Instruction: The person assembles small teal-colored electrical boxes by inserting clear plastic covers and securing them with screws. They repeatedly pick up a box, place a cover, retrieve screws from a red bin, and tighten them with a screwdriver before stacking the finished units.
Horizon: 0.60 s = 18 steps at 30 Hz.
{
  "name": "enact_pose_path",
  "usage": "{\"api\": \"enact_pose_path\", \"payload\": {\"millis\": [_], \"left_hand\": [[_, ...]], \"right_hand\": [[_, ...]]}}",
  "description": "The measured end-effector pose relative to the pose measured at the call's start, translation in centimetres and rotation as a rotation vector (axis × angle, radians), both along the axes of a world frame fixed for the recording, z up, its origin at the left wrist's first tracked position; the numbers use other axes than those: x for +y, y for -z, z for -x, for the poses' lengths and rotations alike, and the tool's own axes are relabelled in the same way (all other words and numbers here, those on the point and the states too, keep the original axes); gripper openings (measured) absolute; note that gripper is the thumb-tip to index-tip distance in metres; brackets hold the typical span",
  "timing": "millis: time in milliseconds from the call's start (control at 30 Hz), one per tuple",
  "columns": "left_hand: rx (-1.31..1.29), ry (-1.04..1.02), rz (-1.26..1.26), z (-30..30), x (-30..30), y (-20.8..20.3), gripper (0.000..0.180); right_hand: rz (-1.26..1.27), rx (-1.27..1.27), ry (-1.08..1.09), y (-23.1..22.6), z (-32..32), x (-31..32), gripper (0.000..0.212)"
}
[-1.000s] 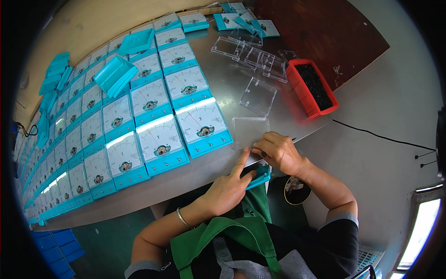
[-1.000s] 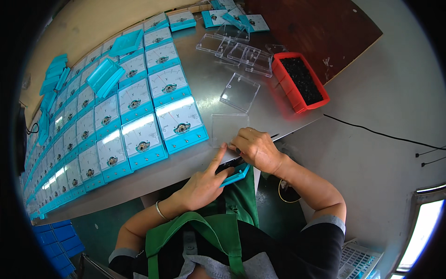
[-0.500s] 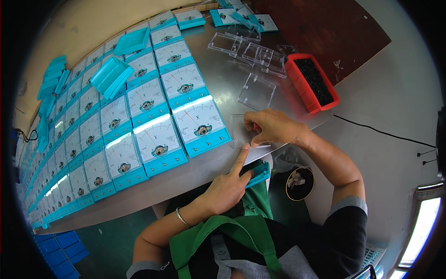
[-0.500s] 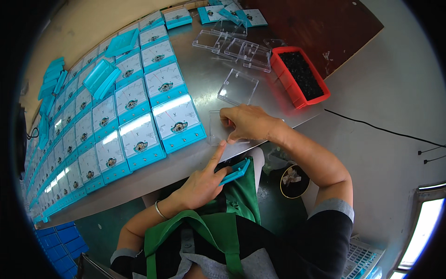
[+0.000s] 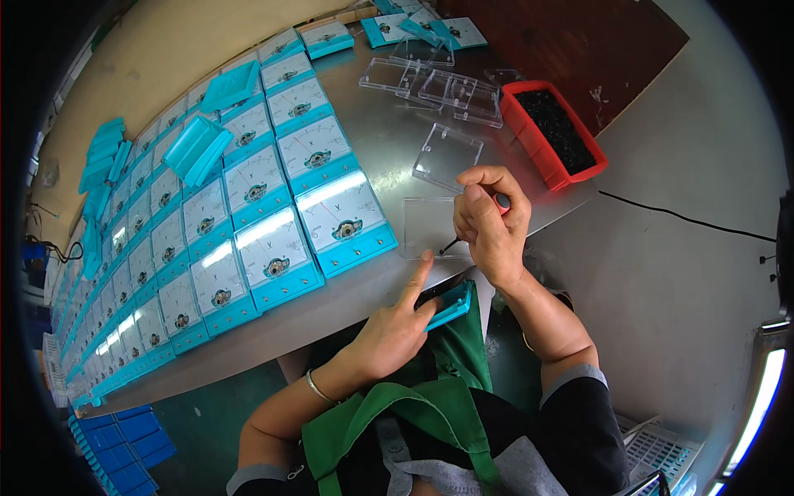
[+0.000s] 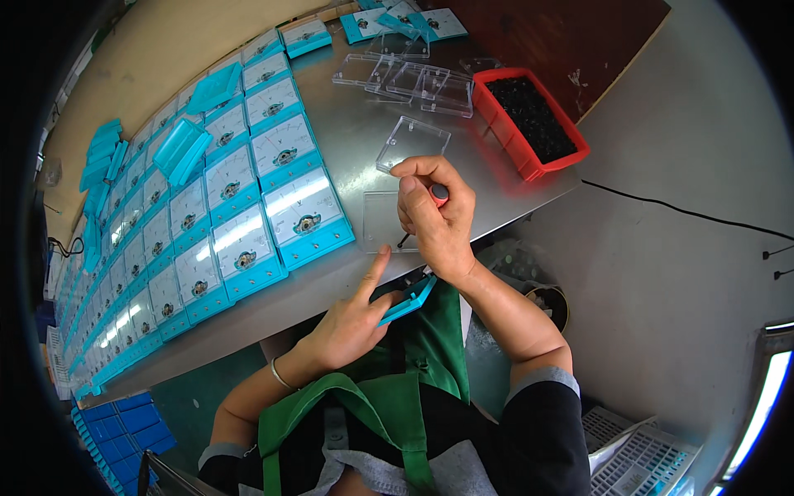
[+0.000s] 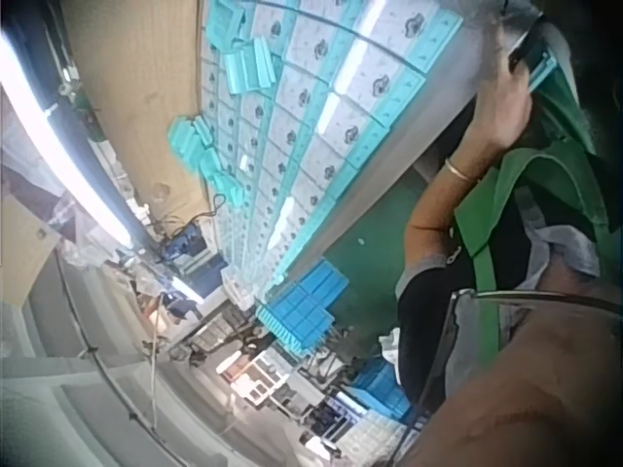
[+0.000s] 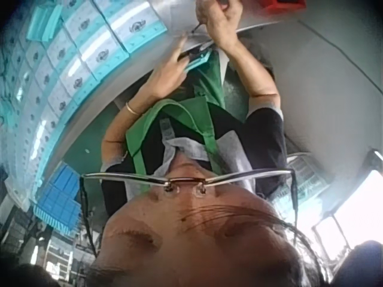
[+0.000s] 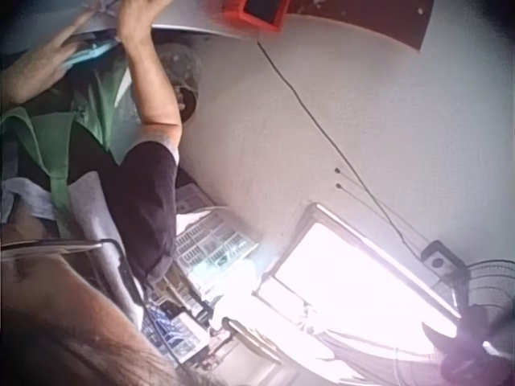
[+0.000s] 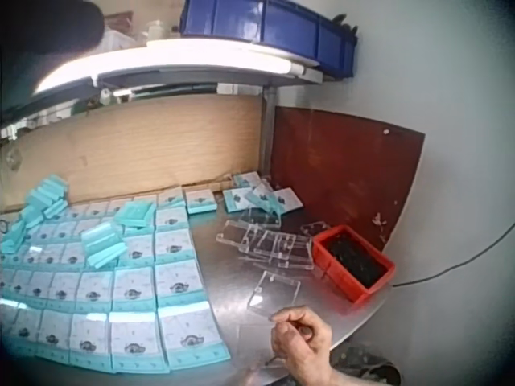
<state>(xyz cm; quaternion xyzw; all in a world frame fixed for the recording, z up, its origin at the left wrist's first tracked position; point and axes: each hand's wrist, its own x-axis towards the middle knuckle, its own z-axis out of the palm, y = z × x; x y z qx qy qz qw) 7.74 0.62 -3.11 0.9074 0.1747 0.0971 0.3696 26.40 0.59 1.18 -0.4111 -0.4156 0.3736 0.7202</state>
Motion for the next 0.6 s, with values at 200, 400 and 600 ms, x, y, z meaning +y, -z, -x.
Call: {"api": "enact_pose_path", "payload": {"millis": [200,400,600], "left_hand": [[0.006,-0.002,-0.014,0.0,0.0,0.1,0.031],[0.044,0.013,0.016,-0.2,0.1,0.3,0.029],[-0.01,0.014,0.069,-0.2,-0.2,1.0,0.036]], "right_hand": [[-0.01,-0.307,-0.315,-0.3,-1.9,-0.6,0.015],[0.029,-0.155,-0.25,-0.3,-1.8,-0.4,0.016],[-0.046,-0.027,-0.178,1.1,-0.4,-0.5,0.016]]}}
